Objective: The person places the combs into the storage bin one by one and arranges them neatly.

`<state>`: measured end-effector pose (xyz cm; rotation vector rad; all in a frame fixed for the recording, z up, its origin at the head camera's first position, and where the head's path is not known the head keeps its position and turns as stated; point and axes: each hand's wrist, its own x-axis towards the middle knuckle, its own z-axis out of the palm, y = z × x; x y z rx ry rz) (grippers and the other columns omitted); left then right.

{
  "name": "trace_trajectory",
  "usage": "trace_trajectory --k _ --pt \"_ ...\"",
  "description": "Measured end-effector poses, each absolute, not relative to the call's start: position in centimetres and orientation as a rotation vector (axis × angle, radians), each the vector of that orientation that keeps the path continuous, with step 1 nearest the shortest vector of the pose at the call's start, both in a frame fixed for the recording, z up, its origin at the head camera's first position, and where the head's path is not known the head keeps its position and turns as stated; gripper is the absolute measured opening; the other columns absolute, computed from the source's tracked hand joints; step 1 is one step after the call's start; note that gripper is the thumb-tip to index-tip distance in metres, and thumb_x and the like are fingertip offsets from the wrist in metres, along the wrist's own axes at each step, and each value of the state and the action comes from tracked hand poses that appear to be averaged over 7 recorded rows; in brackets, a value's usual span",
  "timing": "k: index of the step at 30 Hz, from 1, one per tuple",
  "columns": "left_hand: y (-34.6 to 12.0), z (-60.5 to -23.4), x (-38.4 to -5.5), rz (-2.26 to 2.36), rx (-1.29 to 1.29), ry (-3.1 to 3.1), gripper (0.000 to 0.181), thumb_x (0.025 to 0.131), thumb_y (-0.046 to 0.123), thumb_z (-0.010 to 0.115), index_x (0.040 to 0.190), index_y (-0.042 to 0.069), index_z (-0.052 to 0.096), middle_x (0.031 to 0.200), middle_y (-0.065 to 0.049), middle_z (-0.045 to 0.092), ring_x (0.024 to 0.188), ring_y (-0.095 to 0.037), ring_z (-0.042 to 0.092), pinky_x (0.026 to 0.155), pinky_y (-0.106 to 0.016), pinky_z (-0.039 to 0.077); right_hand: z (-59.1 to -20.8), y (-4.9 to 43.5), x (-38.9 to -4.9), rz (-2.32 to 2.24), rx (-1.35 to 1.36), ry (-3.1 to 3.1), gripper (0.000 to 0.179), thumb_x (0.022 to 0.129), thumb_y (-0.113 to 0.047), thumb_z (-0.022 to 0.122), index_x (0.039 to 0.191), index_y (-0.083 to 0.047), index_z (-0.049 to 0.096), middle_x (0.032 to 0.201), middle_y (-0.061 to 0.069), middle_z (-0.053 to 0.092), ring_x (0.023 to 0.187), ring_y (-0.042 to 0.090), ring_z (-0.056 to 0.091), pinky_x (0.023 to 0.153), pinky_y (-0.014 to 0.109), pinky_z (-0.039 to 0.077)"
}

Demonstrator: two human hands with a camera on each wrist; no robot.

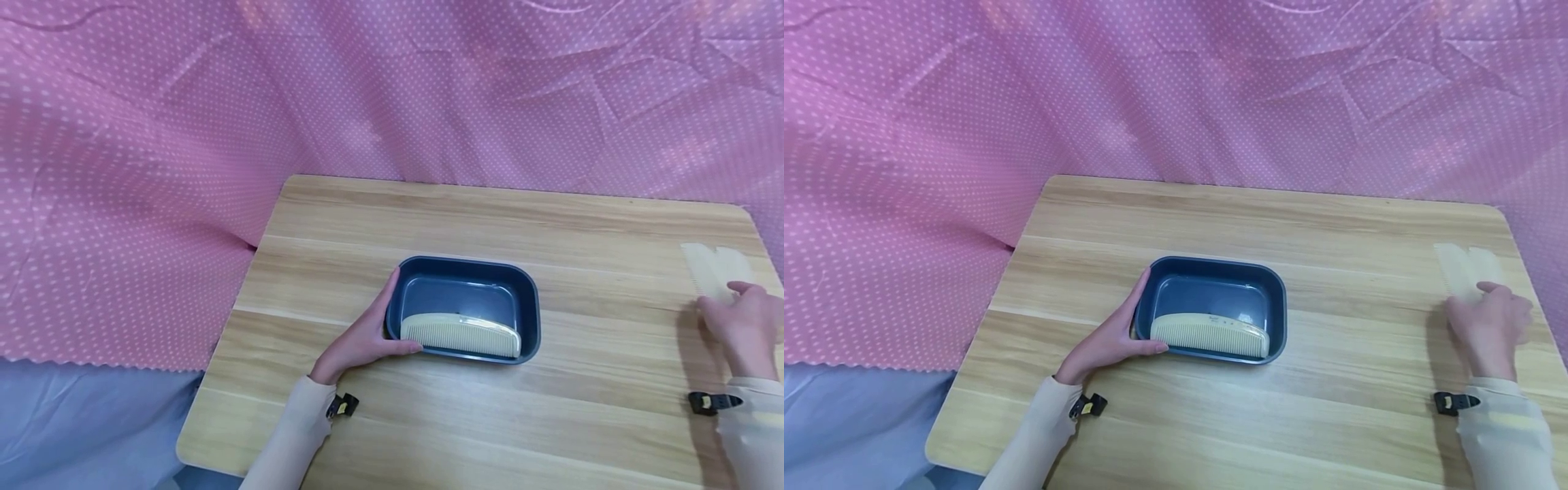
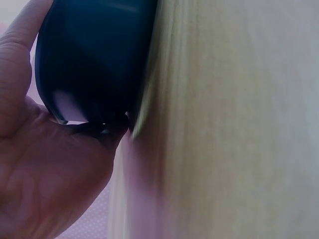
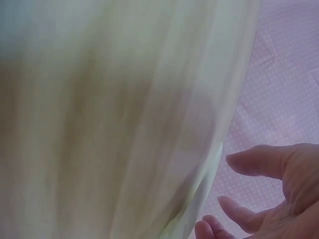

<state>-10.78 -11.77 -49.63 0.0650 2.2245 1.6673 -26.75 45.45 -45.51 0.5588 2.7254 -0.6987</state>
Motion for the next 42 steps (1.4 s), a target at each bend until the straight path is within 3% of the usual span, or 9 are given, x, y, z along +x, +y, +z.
trace_trajectory --k 8,20,23,26,29,31,33,37,42 --pt "-11.7 -49.7 -10.7 1.68 0.049 2.199 0.13 0.078 0.04 0.09 0.163 0.044 -0.009 0.169 0.023 -0.002 0.158 -0.013 0.002 0.123 -0.061 0.014 -45.3 46.0 -26.7 -0.635 0.581 2.755 0.08 0.087 -0.016 0.056 0.151 0.02 0.022 0.139 0.05 0.03 0.129 0.062 0.029 0.105 0.066 0.029" --pt "-12.0 -49.6 -10.5 1.67 0.046 2.21 0.13 0.078 0.039 0.091 0.163 0.044 -0.008 0.168 0.025 -0.002 0.157 -0.011 0.003 0.124 -0.06 0.015 -45.8 46.1 -26.3 -0.643 0.479 2.694 0.09 0.097 -0.033 0.066 0.151 0.02 0.018 0.139 0.052 0.028 0.121 0.064 0.034 0.097 0.07 0.035" --pt "-12.0 -49.5 -10.6 1.674 0.043 2.201 0.13 0.079 0.039 0.09 0.163 0.044 -0.008 0.167 0.027 -0.002 0.157 -0.008 0.003 0.124 -0.059 0.015 -45.5 46.0 -26.1 -0.679 0.461 2.715 0.082 0.098 -0.026 0.059 0.154 0.017 0.017 0.14 0.049 0.035 0.12 0.061 0.041 0.089 0.058 0.042" --pt "-11.9 -49.5 -10.6 1.68 0.036 2.194 0.13 0.079 0.038 0.09 0.163 0.043 -0.008 0.167 0.029 -0.002 0.157 -0.007 0.002 0.124 -0.058 0.015 -45.3 45.7 -25.9 -0.715 0.429 2.752 0.072 0.099 -0.021 0.051 0.155 0.012 0.021 0.139 0.045 0.045 0.102 0.036 0.057 0.075 0.031 0.042" --pt "-11.8 -49.5 -10.6 1.681 0.031 2.197 0.13 0.079 0.038 0.091 0.164 0.043 -0.008 0.167 0.028 -0.002 0.157 -0.009 0.002 0.124 -0.059 0.015 -45.5 45.1 -25.7 -0.793 0.404 2.78 0.066 0.099 -0.019 0.049 0.155 0.009 0.027 0.135 0.04 0.051 0.083 -0.001 0.049 0.063 0.015 0.035" --pt "-11.8 -49.5 -10.6 1.684 0.038 2.202 0.13 0.079 0.037 0.091 0.164 0.042 -0.008 0.168 0.025 -0.001 0.158 -0.011 0.002 0.124 -0.06 0.015 -45.7 44.8 -25.6 -0.865 0.397 2.777 0.064 0.1 -0.018 0.048 0.155 0.009 0.029 0.125 0.032 0.055 0.078 -0.014 0.037 0.06 0.01 0.038" --pt "-11.8 -49.5 -10.7 1.69 0.046 2.206 0.13 0.079 0.037 0.091 0.164 0.041 -0.008 0.169 0.023 -0.001 0.158 -0.013 0.002 0.124 -0.06 0.014 -46.0 44.5 -25.5 -0.961 0.385 2.76 0.062 0.101 -0.016 0.048 0.155 0.009 0.031 0.109 0.012 0.061 0.077 -0.016 0.039 0.06 0.007 0.04" --pt "-11.8 -49.5 -10.7 1.702 0.059 2.207 0.13 0.079 0.035 0.091 0.164 0.041 -0.007 0.17 0.019 -0.001 0.158 -0.015 0.003 0.123 -0.061 0.014 -46.4 43.8 -25.0 -1.166 0.356 2.704 0.053 0.102 -0.015 0.051 0.152 -0.001 0.043 0.09 -0.025 0.053 0.078 -0.013 0.047 0.064 0.004 0.043" --pt "-11.7 -49.5 -10.7 1.7 0.059 2.208 0.13 0.079 0.035 0.091 0.164 0.041 -0.008 0.17 0.019 -0.001 0.158 -0.016 0.003 0.123 -0.061 0.015 -46.2 42.6 -24.6 -1.424 0.322 2.611 0.036 0.102 -0.01 0.055 0.13 -0.033 0.057 0.089 -0.03 0.057 0.081 -0.013 0.052 0.067 0.002 0.043"
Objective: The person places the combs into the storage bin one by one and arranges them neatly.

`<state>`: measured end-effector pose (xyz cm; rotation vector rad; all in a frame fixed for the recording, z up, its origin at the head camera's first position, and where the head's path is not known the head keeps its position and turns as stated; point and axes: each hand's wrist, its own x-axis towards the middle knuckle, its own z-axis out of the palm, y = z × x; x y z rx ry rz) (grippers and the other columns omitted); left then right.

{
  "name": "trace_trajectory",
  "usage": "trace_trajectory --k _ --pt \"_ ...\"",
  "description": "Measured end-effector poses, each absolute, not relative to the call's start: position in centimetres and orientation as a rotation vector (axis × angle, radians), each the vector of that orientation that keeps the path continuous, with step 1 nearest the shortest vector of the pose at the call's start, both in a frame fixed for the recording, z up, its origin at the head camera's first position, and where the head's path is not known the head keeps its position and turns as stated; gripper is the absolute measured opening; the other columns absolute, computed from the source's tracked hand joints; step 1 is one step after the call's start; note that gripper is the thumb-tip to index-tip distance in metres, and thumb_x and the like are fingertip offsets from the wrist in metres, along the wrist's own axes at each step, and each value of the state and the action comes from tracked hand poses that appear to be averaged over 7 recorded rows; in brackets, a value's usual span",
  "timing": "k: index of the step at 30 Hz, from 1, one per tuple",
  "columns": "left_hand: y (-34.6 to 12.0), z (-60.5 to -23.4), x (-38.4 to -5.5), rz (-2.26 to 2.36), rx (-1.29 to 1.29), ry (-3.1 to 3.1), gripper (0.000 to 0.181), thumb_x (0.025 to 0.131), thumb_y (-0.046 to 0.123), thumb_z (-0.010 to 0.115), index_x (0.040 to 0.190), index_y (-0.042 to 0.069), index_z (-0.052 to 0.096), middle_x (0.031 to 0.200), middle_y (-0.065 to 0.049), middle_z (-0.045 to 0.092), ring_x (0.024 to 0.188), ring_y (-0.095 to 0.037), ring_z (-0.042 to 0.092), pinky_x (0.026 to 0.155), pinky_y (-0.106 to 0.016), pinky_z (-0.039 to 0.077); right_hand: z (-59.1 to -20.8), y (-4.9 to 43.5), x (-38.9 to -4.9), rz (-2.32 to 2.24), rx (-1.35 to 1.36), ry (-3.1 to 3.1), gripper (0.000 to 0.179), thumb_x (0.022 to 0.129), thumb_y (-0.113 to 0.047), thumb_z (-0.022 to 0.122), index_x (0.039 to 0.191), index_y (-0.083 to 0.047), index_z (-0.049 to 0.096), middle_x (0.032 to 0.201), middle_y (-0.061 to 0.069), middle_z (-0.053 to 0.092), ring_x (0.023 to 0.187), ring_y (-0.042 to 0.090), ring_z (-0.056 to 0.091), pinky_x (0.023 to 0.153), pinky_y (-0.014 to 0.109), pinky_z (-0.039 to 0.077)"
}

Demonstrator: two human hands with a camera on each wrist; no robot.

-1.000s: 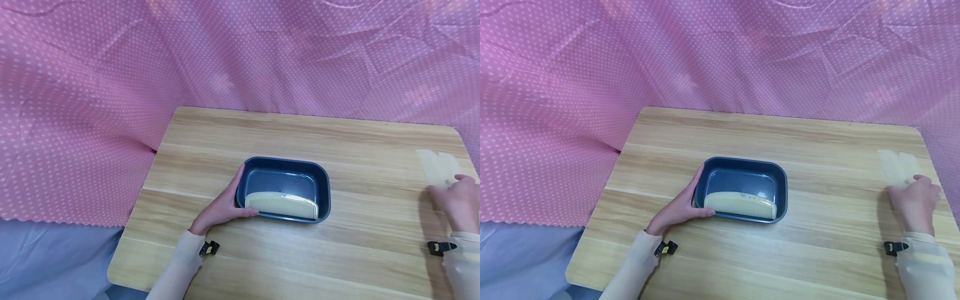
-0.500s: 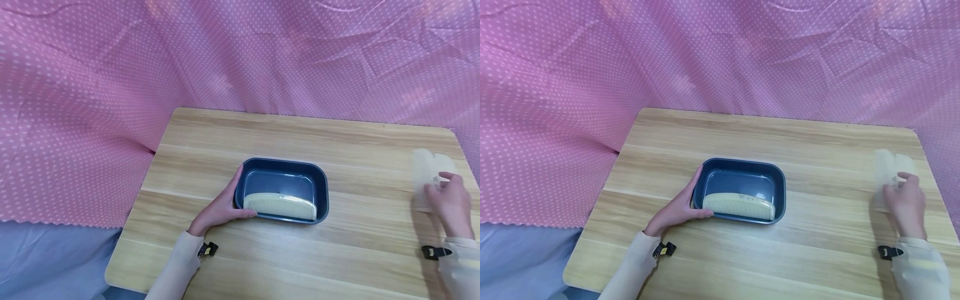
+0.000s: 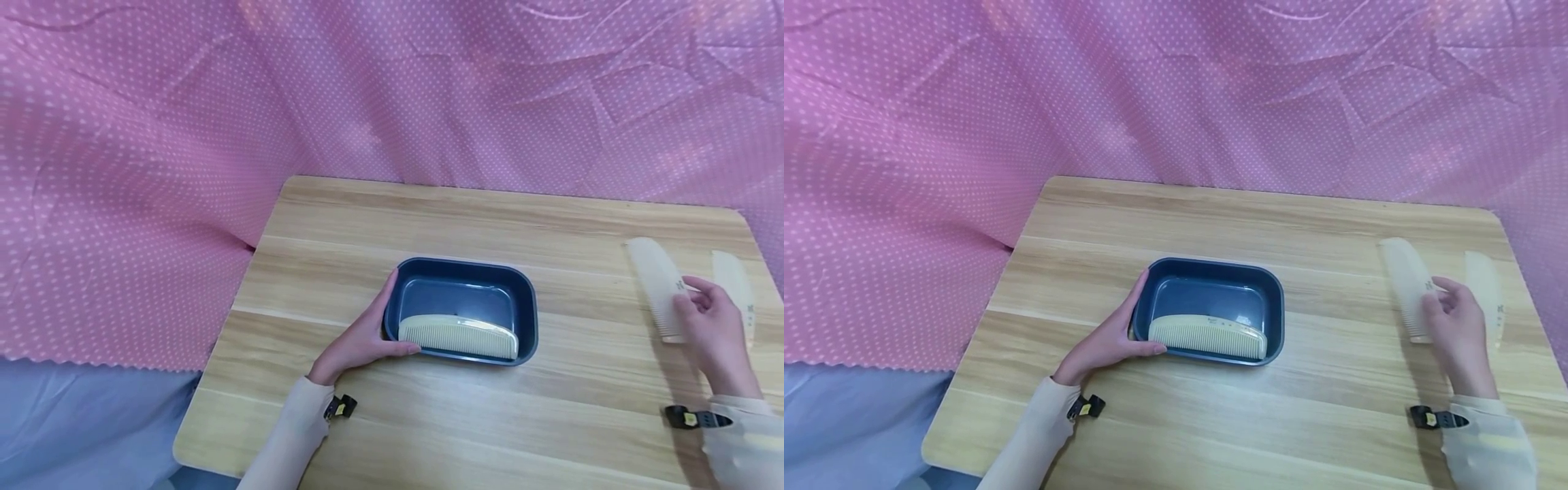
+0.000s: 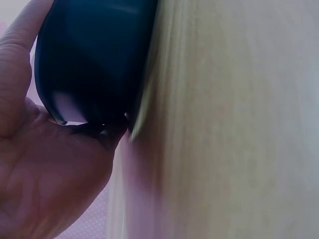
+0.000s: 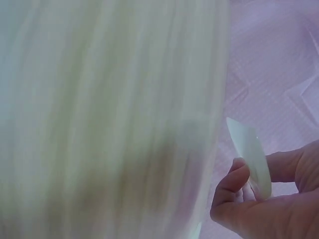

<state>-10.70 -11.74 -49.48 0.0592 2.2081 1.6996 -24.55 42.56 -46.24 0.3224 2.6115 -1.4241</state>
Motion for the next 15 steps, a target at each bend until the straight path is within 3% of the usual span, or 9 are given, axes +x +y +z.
trace_trajectory --k 5,15 --pt "-11.8 -49.3 -10.6 1.689 0.039 2.213 0.131 0.078 0.036 0.091 0.164 0.041 -0.008 0.17 0.02 -0.001 0.158 -0.016 0.003 0.123 -0.061 0.015 -45.6 40.8 -24.4 -1.586 0.299 2.535 0.036 0.102 -0.005 0.056 0.116 -0.039 0.057 0.091 -0.024 0.06 0.081 -0.01 0.056 0.067 0.004 0.046" --pt "-11.6 -49.0 -10.8 1.7 0.023 2.17 0.13 0.08 0.028 0.091 0.162 0.045 -0.009 0.169 0.02 -0.002 0.157 -0.012 0.001 0.125 -0.057 0.012 -45.5 38.4 -23.2 -1.661 0.203 2.466 0.038 0.103 -0.009 0.06 0.138 -0.025 0.062 0.099 -0.019 0.062 0.088 -0.011 0.06 0.07 0.005 0.049"
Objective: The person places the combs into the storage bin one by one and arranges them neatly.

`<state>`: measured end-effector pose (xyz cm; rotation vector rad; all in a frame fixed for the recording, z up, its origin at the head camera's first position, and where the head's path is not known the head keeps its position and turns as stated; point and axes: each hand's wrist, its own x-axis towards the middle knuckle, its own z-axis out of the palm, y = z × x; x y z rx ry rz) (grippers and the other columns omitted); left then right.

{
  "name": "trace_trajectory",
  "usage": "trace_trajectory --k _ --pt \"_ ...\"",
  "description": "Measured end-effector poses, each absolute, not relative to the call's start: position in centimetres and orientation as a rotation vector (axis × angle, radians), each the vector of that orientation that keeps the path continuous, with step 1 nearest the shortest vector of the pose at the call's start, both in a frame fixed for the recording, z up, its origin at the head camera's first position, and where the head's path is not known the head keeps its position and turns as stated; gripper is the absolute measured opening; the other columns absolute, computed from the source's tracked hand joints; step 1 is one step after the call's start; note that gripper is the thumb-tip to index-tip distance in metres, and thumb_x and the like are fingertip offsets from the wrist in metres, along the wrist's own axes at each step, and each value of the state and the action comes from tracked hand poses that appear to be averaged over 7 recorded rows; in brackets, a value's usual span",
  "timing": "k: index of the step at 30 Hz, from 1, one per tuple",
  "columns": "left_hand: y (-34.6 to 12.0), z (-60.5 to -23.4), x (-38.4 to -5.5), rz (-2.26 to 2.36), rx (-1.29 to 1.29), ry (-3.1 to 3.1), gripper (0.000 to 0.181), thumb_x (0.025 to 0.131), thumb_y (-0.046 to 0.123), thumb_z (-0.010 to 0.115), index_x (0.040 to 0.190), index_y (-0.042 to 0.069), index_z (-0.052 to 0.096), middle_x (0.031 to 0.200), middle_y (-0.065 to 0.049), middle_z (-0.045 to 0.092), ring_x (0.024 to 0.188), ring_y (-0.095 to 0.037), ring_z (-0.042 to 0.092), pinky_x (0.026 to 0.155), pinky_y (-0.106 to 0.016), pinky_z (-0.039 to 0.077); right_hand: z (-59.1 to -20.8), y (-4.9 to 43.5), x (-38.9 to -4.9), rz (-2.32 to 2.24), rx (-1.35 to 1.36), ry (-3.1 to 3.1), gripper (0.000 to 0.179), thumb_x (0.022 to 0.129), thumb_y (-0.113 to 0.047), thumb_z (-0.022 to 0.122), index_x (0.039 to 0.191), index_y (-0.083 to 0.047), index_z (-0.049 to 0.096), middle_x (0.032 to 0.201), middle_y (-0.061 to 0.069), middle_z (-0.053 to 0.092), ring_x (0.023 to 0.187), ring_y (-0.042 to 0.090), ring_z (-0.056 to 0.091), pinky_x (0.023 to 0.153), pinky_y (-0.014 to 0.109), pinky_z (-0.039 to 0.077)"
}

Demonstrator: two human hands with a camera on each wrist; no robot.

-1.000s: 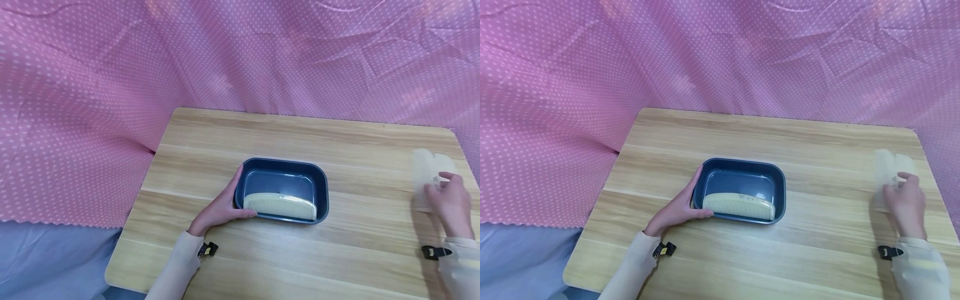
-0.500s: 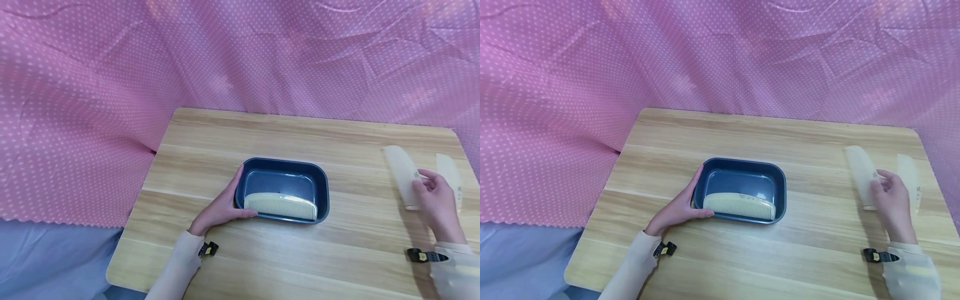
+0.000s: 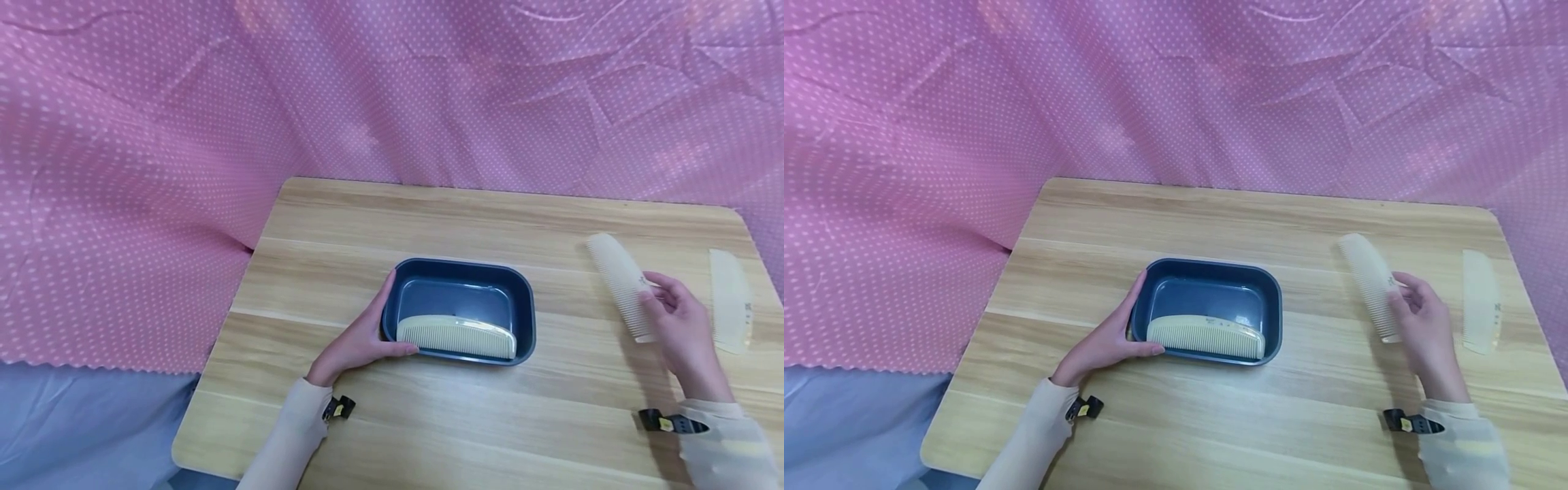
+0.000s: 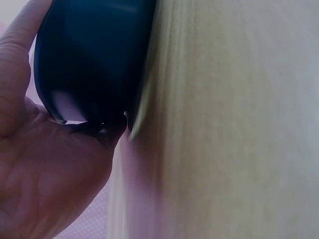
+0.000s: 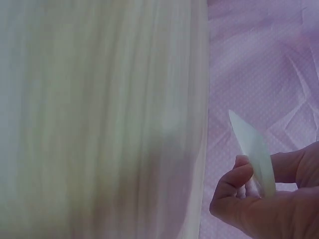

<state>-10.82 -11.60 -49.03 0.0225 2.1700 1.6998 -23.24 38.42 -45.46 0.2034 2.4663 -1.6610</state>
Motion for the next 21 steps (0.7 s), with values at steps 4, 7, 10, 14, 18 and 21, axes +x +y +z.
trace_trajectory --k 4,7,10,14,18,21 --pt "-11.6 -49.0 -10.9 1.701 0.024 2.168 0.13 0.08 0.032 0.09 0.163 0.044 -0.009 0.169 0.024 -0.002 0.157 -0.011 0.002 0.125 -0.057 0.013 -45.3 37.5 -23.0 -1.764 0.207 2.372 0.039 0.101 -0.009 0.064 0.138 -0.02 0.065 0.096 -0.018 0.065 0.085 -0.009 0.061 0.067 0.007 0.049" --pt "-11.6 -49.2 -10.9 1.696 0.025 2.176 0.129 0.079 0.037 0.09 0.163 0.043 -0.008 0.167 0.028 -0.001 0.157 -0.009 0.004 0.124 -0.057 0.014 -45.1 36.8 -22.9 -1.82 0.232 2.302 0.04 0.1 -0.009 0.067 0.139 -0.017 0.065 0.097 -0.016 0.067 0.087 -0.006 0.061 0.068 0.008 0.049" --pt "-11.7 -49.2 -10.9 1.69 0.021 2.182 0.129 0.079 0.039 0.09 0.163 0.043 -0.008 0.167 0.029 -0.001 0.157 -0.009 0.004 0.124 -0.057 0.014 -44.8 36.2 -23.0 -1.873 0.23 2.237 0.041 0.099 -0.01 0.069 0.14 -0.014 0.065 0.1 -0.015 0.069 0.091 -0.004 0.061 0.071 0.007 0.049" --pt "-11.7 -49.3 -10.9 1.683 0.026 2.19 0.129 0.08 0.039 0.09 0.163 0.043 -0.009 0.167 0.028 -0.001 0.157 -0.01 0.004 0.124 -0.057 0.014 -44.6 35.2 -23.0 -1.973 0.214 2.114 0.04 0.097 -0.008 0.07 0.137 -0.011 0.067 0.101 -0.013 0.072 0.092 -0.002 0.063 0.073 0.01 0.051" --pt "-11.7 -49.4 -10.8 1.688 0.033 2.19 0.129 0.08 0.037 0.09 0.164 0.042 -0.008 0.168 0.027 -0.001 0.157 -0.01 0.004 0.125 -0.057 0.015 -44.4 33.9 -23.0 -2.024 0.184 2.019 0.039 0.098 -0.005 0.069 0.136 -0.008 0.067 0.107 -0.01 0.074 0.095 0.001 0.065 0.074 0.013 0.054" --pt "-11.6 -49.4 -10.8 1.693 0.035 2.186 0.129 0.08 0.036 0.09 0.163 0.043 -0.008 0.168 0.027 0.0 0.157 -0.01 0.005 0.124 -0.057 0.015 -44.2 32.8 -23.0 -2.005 0.162 2.023 0.039 0.098 -0.008 0.07 0.136 -0.005 0.065 0.112 -0.01 0.074 0.099 0.003 0.066 0.075 0.015 0.055"
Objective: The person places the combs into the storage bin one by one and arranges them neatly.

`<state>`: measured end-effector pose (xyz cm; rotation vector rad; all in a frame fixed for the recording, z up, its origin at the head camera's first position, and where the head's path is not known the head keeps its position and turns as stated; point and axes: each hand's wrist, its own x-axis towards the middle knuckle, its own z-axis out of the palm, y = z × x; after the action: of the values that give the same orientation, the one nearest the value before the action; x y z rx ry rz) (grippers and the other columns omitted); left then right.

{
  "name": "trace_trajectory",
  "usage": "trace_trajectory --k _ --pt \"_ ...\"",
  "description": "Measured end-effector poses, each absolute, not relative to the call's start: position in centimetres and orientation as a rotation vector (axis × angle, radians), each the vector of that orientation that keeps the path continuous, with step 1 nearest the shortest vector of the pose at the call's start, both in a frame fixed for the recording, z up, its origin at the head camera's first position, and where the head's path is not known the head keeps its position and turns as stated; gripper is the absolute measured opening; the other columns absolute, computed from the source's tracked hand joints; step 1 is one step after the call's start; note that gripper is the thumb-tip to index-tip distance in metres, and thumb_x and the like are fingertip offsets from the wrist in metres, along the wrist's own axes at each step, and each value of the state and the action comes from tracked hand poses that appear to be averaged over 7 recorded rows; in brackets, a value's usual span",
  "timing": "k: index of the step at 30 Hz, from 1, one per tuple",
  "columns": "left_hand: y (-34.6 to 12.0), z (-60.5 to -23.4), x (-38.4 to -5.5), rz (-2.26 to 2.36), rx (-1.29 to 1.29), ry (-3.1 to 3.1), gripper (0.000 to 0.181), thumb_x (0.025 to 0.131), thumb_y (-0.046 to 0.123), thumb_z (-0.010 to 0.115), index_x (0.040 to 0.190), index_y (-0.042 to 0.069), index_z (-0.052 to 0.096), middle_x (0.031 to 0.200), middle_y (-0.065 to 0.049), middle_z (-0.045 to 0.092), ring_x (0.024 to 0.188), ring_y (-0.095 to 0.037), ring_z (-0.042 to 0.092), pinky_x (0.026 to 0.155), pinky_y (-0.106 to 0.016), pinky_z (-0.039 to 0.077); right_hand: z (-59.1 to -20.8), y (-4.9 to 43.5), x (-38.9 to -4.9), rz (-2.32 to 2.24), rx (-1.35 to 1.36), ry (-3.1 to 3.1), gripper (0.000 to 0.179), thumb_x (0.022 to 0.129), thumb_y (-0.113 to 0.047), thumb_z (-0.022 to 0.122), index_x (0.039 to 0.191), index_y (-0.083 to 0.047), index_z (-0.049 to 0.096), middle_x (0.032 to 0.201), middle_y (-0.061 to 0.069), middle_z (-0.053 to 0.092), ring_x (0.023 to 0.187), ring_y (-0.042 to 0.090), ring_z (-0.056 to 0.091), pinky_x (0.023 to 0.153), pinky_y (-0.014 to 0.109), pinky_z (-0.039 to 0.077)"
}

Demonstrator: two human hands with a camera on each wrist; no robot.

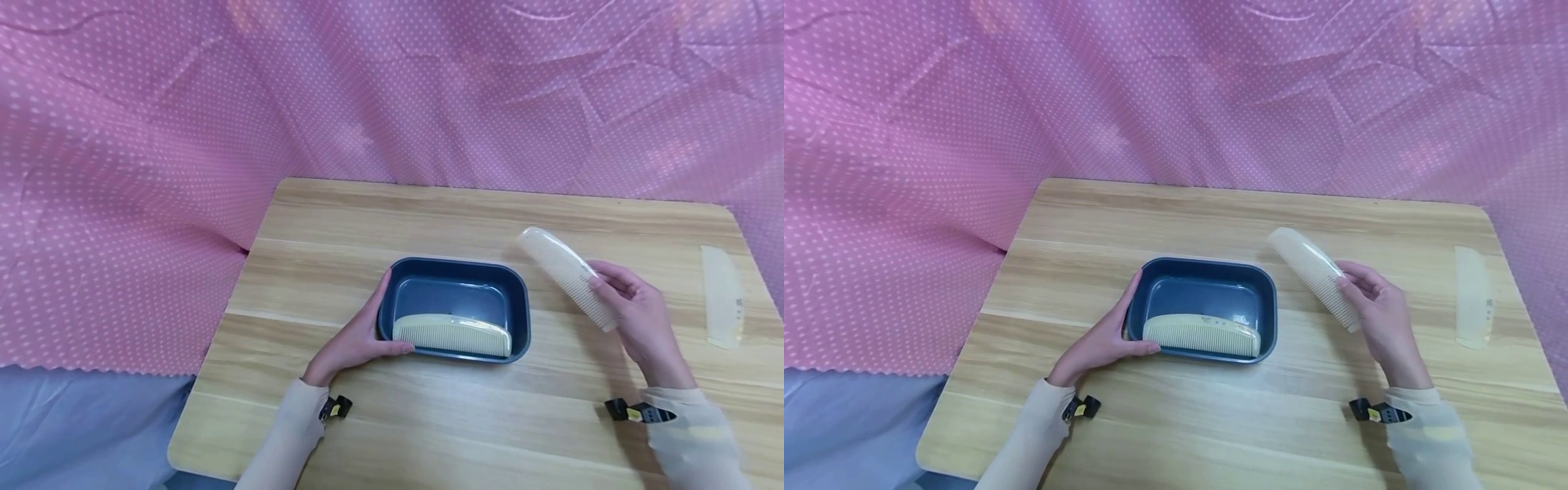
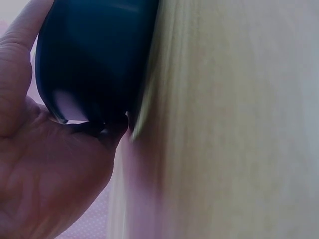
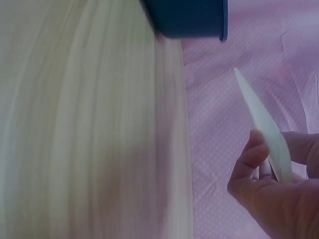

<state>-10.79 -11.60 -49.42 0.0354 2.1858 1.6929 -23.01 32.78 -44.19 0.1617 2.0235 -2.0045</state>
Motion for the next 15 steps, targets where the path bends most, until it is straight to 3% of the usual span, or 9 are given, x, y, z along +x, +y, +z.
trace_trajectory --k 15 --pt "-11.7 -49.4 -10.7 1.702 0.042 2.188 0.129 0.08 0.032 0.09 0.162 0.047 -0.008 0.168 0.025 -0.002 0.157 -0.011 0.003 0.124 -0.059 0.014 -43.7 27.9 -22.3 -1.603 -0.082 2.199 0.042 0.101 -0.026 0.069 0.139 -0.011 0.064 0.112 -0.007 0.073 0.104 0.009 0.062 0.082 0.022 0.05"
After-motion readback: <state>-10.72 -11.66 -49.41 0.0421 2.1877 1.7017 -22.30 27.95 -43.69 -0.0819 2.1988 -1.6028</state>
